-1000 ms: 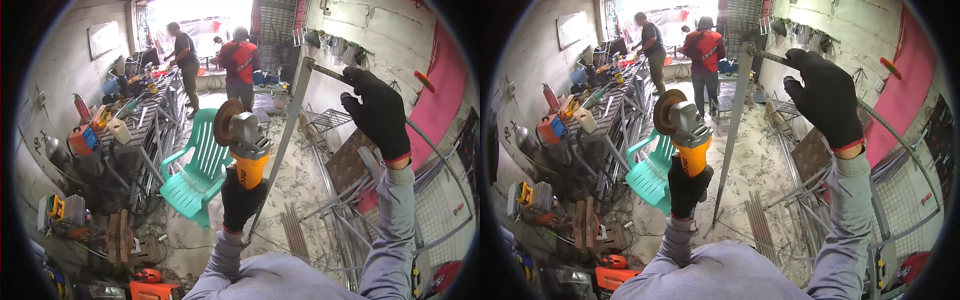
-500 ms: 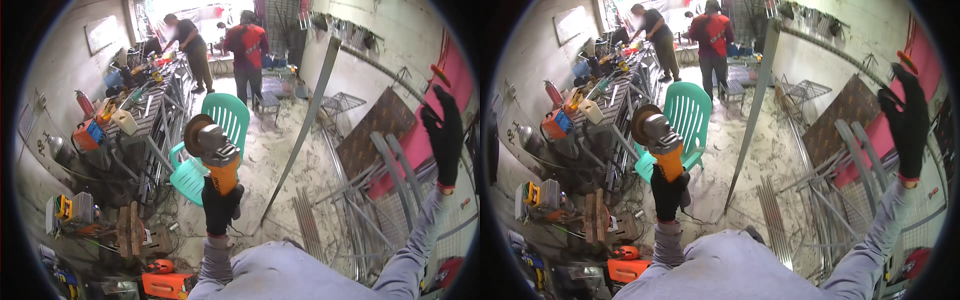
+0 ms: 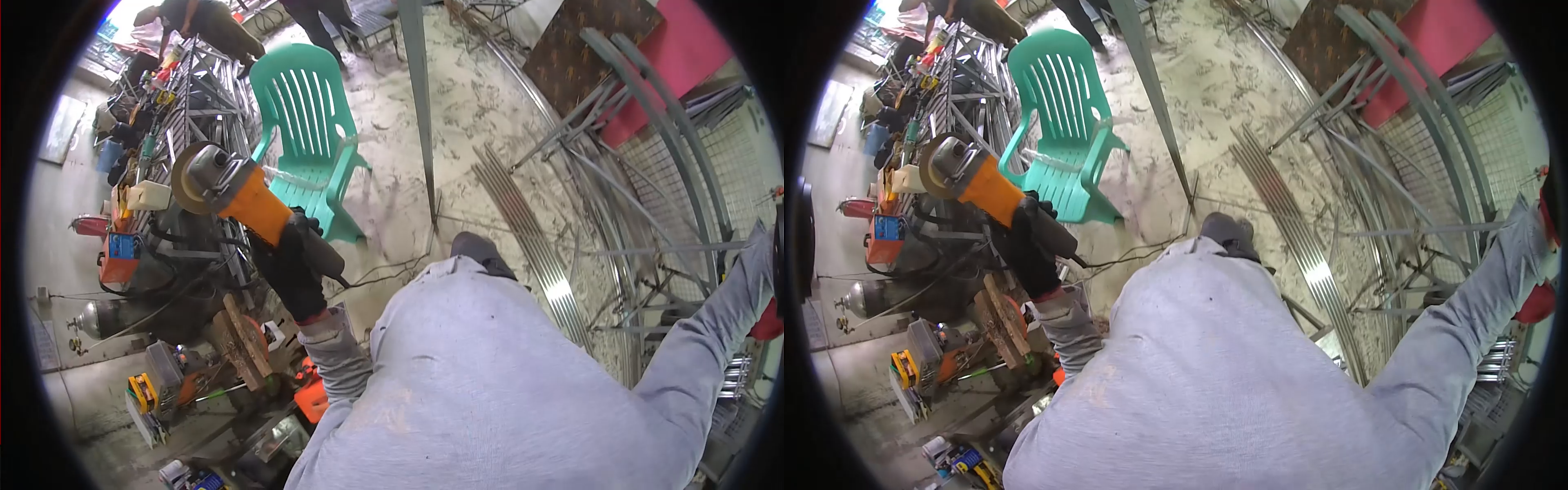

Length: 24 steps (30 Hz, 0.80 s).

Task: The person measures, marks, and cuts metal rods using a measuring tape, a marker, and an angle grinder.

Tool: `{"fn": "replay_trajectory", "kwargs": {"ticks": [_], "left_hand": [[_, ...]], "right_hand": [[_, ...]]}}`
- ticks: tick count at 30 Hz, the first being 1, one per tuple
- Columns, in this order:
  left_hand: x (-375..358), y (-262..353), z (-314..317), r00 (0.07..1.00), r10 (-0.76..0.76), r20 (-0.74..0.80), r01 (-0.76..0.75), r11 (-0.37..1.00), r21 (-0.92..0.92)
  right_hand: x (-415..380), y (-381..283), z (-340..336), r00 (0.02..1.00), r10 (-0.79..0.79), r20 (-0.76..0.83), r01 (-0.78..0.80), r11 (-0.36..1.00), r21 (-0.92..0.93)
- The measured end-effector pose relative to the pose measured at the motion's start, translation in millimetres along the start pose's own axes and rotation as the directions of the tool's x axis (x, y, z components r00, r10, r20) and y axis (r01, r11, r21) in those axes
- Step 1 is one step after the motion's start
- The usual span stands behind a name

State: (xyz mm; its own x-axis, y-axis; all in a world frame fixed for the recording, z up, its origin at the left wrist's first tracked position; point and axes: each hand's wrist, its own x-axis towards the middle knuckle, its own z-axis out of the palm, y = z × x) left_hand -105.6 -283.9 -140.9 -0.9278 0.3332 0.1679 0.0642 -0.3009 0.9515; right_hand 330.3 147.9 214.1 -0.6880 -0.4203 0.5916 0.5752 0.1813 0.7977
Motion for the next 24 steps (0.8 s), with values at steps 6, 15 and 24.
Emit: {"fn": "replay_trajectory", "kwargs": {"ticks": [6, 15, 24], "left_hand": [[-3.8, -8.5, -12.7, 0.998, -0.059, 0.020, 0.060, 0.996, -0.059], [-10.4, -22.3, -18.9, 0.998, -0.044, -0.050, 0.048, 0.996, 0.079], [-16.0, -40.4, -21.7, 0.993, -0.105, -0.046, 0.107, 0.994, 0.038]], "right_hand": [[-72.1, -47.7, -15.8, 0.909, 0.166, 0.383, -0.054, 0.957, -0.286], [-171.0, -84.1, -67.4, 0.744, 0.515, 0.426, -0.618, 0.773, 0.144], [-213.1, -76.5, -111.6, 0.656, 0.514, 0.553, -0.680, 0.720, 0.138]]}}
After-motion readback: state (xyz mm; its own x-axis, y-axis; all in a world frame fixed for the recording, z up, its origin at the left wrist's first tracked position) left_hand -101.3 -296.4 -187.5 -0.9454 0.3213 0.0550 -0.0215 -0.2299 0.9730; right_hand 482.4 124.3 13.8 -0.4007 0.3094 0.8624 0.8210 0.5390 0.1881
